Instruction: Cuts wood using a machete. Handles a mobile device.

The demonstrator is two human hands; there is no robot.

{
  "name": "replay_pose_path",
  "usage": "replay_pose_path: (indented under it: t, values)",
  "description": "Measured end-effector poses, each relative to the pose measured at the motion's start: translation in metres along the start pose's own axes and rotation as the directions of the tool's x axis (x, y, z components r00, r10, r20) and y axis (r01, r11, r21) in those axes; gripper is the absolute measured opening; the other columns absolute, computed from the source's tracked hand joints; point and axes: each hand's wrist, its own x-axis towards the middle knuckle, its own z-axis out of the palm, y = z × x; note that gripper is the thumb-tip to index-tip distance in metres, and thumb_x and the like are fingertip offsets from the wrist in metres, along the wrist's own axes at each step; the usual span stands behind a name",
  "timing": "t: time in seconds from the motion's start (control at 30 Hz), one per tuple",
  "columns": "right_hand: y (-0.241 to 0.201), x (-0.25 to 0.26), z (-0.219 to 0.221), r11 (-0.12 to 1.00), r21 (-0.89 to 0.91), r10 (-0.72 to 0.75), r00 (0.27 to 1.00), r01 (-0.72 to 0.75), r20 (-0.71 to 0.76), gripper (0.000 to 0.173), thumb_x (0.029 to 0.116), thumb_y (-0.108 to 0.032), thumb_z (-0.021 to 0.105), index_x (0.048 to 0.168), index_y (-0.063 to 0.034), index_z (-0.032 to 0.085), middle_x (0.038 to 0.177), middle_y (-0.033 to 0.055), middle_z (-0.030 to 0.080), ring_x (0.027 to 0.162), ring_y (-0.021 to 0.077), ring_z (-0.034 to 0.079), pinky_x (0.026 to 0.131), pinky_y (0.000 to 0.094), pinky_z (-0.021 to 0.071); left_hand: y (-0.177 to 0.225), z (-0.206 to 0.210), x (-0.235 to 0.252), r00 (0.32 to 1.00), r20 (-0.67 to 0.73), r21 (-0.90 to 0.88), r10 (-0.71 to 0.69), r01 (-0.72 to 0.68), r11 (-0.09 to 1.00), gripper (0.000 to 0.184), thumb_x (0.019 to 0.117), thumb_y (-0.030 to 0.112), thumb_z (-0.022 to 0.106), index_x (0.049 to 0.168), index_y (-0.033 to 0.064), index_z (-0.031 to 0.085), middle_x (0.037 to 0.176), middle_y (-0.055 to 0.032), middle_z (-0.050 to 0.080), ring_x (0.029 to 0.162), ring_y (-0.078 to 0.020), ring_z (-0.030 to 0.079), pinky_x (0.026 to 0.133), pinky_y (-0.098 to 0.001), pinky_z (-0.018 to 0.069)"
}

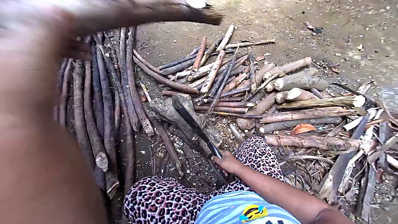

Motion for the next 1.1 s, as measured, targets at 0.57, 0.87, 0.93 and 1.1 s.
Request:
replay_pose_path:
  t: [0.57,0.87,0.93,1.1]
  values:
    - [-0.009,-0.038,-0.061,0.926,0.241,-0.139,0.854,0.291,-0.501,0.011,0.1067,-0.013,0.054,0.108,-0.0014,0.055,0.055,-0.0009,0.047,0.038,0.0088,0.047,0.039,0.0251,0.0478,0.051,0.311,-0.211,0.469,0.66,0.297,-0.587,0.554,0.778,0.063,0.0978,0.03,0.072,0.148,-0.0008,0.05,0.158,-0.0284,0.039,0.147,-0.0461,0.038,0.117,-0.066,0.033]
    - [-0.013,-0.021,-0.028,0.947,0.202,-0.129,0.872,0.249,-0.473,0.017,0.11,-0.017,0.049,0.108,-0.0001,0.054,0.058,-0.001,0.049,0.04,0.0081,0.049,0.041,0.0248,0.0498,-0.032,0.181,-0.249,0.15,0.932,0.151,-0.33,0.665,0.731,0.051,0.1083,0.013,0.054,0.154,0.0057,0.033,0.104,-0.0213,0.062,0.08,-0.0264,0.061,0.076,-0.0441,0.0534]
    - [-0.011,-0.018,-0.015,0.961,0.18,-0.119,0.899,0.211,-0.421,0.021,0.1112,-0.019,0.047,0.109,0.0001,0.054,0.058,-0.0008,0.048,0.041,0.0082,0.05,0.042,0.0251,0.05,-0.057,0.143,-0.27,0.11,0.923,0.205,-0.369,0.672,0.712,0.044,0.106,0.014,0.06,0.146,0.0043,0.045,0.1,-0.0168,0.06,0.076,-0.0214,0.057,0.072,-0.0394,0.0505]
    - [0.004,0.002,0.01,0.996,0.045,-0.055,0.957,0.071,-0.286,0.028,0.1113,-0.025,0.048,0.115,0.0009,0.056,0.063,0.0019,0.051,0.045,0.0107,0.051,0.046,0.0275,0.0506,-0.078,0.106,-0.34,0.149,0.928,0.172,-0.341,0.641,0.748,0.033,0.0984,0.013,0.072,0.122,-0.0078,0.063,0.105,-0.0239,0.066,0.093,-0.0309,0.063,0.089,-0.052,0.0503]
